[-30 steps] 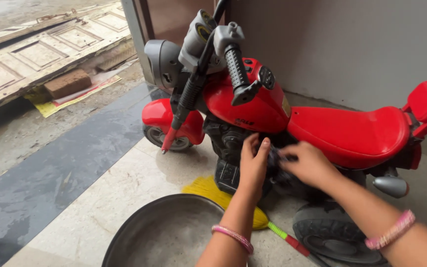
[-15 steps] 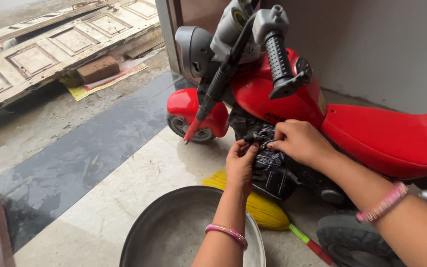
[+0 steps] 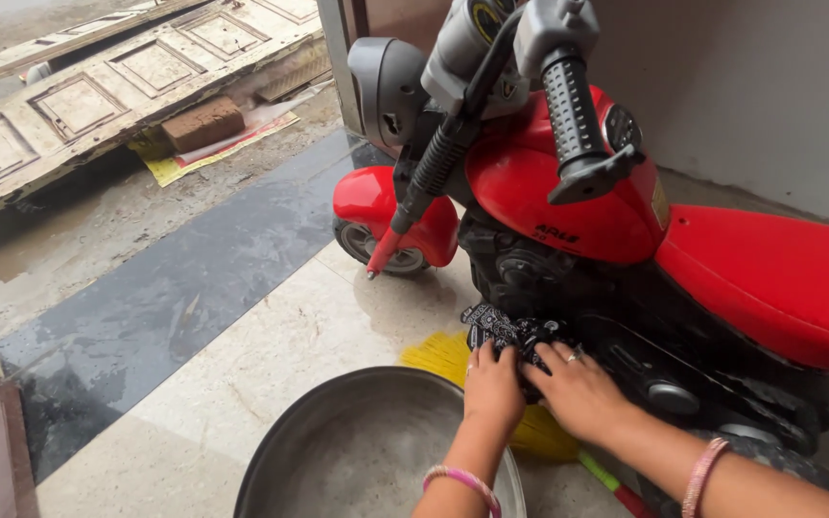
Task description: The person wipes a metal lid, a blue plastic bottle, a water bottle, and two small jars with a black cloth, then places them on the floor. The person then wipes the handlebars, body, and seat of a red toy motorcycle with the same cloth.
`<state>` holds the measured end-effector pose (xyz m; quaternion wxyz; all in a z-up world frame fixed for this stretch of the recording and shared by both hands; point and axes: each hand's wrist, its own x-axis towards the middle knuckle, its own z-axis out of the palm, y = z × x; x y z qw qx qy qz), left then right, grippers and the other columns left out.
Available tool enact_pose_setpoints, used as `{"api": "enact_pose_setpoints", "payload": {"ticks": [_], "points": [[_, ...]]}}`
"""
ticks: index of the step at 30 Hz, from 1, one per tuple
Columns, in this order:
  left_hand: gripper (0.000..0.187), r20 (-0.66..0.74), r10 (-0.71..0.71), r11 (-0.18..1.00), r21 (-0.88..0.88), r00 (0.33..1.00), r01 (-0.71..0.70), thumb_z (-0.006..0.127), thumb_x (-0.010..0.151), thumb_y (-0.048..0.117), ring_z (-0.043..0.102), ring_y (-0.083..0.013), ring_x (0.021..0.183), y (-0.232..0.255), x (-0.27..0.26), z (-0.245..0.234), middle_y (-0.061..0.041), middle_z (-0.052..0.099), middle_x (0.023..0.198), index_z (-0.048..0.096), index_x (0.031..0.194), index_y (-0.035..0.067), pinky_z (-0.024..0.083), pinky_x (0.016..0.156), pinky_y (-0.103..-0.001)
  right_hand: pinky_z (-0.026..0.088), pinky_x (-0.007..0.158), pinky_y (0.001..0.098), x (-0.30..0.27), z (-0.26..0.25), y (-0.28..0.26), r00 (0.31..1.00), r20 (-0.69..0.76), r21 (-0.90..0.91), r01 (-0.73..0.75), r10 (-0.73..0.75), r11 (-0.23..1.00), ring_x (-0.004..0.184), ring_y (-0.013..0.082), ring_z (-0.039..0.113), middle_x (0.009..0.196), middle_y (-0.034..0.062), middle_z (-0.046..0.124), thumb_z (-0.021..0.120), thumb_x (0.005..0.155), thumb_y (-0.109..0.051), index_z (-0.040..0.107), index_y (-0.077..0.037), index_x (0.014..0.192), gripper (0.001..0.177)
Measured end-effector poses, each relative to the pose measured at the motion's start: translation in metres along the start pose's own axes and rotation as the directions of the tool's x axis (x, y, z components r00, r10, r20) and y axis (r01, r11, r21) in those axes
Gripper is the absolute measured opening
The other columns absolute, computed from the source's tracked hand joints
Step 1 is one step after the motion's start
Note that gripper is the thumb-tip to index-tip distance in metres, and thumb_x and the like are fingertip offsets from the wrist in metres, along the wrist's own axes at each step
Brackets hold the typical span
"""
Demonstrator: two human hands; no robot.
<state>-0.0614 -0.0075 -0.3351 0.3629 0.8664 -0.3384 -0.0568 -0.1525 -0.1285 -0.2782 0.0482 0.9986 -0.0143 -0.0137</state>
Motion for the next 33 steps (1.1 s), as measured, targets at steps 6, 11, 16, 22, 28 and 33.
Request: {"api": "enact_pose_setpoints", "payload": {"ticks": [6, 11, 16, 22, 28, 33], "points": [[0.069, 0.155, -0.046, 0.979, 0.201, 0.987, 0.014, 0.068, 0.088, 0.014, 0.019, -0.038, 0.151, -0.02, 0.004, 0.004, -0.015, 0.025, 0.165, 0.042, 0.152, 0.016, 0.021, 0.119, -0.054, 0.037, 0.11, 0.0533, 0.024, 0.002, 0.006, 0.975, 0.135, 0.123, -0.195, 0.178, 0.973, 0.139, 0.0363, 0.038, 0.158, 0.0152, 0.034, 0.08, 0.08, -0.038, 0.038, -0.024, 0.155, 0.087], [0.069, 0.23, -0.008, 0.99, 0.14, 0.973, -0.025, 0.067, 0.092, 0.022, 0.013, -0.0354, 0.155, -0.026, 0.024, -0.003, -0.012, 0.018, 0.169, 0.038, 0.155, 0.017, 0.017, 0.121, -0.055, 0.043, 0.109, 0.0511, 0.04, -0.002, 0.017, 0.943, 0.254, 0.12, -0.249, 0.213, 0.961, 0.136, 0.0335, 0.044, 0.15, 0.0094, 0.039, 0.083, 0.077, -0.042, 0.04, -0.028, 0.154, 0.089], [0.073, 0.296, 0.02, 0.987, 0.148, 0.955, -0.067, 0.068, 0.089, 0.018, 0.014, -0.0357, 0.156, -0.033, 0.032, 0.018, -0.012, 0.021, 0.168, 0.035, 0.154, 0.009, 0.017, 0.123, -0.052, 0.05, 0.103, 0.0501, 0.042, 0.004, 0.022, 0.944, 0.263, 0.144, -0.241, 0.198, 0.96, 0.127, 0.0374, 0.05, 0.142, 0.01, 0.044, 0.085, 0.073, -0.035, 0.047, -0.028, 0.145, 0.082], [0.074, 0.334, 0.055, 0.974, 0.188, 0.941, -0.124, 0.063, 0.087, 0.006, 0.016, -0.0365, 0.155, -0.028, 0.024, 0.026, -0.015, 0.022, 0.168, 0.034, 0.155, 0.003, 0.018, 0.123, -0.05, 0.05, 0.103, 0.0497, 0.036, -0.007, 0.012, 0.924, 0.276, 0.16, -0.314, 0.263, 0.936, 0.126, 0.0404, 0.049, 0.136, 0.0104, 0.045, 0.089, 0.07, -0.03, 0.048, -0.028, 0.141, 0.082], [0.069, 0.359, 0.055, 0.98, 0.157, 0.932, -0.119, 0.063, 0.085, 0.003, 0.019, -0.0367, 0.154, -0.022, 0.015, 0.03, -0.016, 0.024, 0.167, 0.039, 0.15, 0.002, 0.021, 0.122, -0.049, 0.05, 0.103, 0.044, 0.021, 0.015, 0.021, 0.951, 0.222, 0.219, -0.265, 0.217, 0.939, 0.121, 0.0343, 0.057, 0.122, 0.009, 0.056, 0.086, 0.07, -0.024, 0.054, -0.026, 0.132, 0.07], [0.064, 0.314, 0.163, 0.981, 0.052, 0.935, -0.188, 0.064, 0.084, 0.003, 0.026, -0.0377, 0.153, -0.019, 0.007, 0.035, -0.02, 0.036, 0.161, 0.044, 0.145, -0.002, 0.025, 0.124, -0.045, 0.052, 0.102, 0.0424, 0.002, -0.003, 0.021, 0.927, 0.27, 0.266, -0.331, 0.259, 0.906, 0.122, 0.0283, 0.057, 0.122, 0.005, 0.057, 0.082, 0.075, -0.023, 0.056, -0.027, 0.132, 0.063]]}}
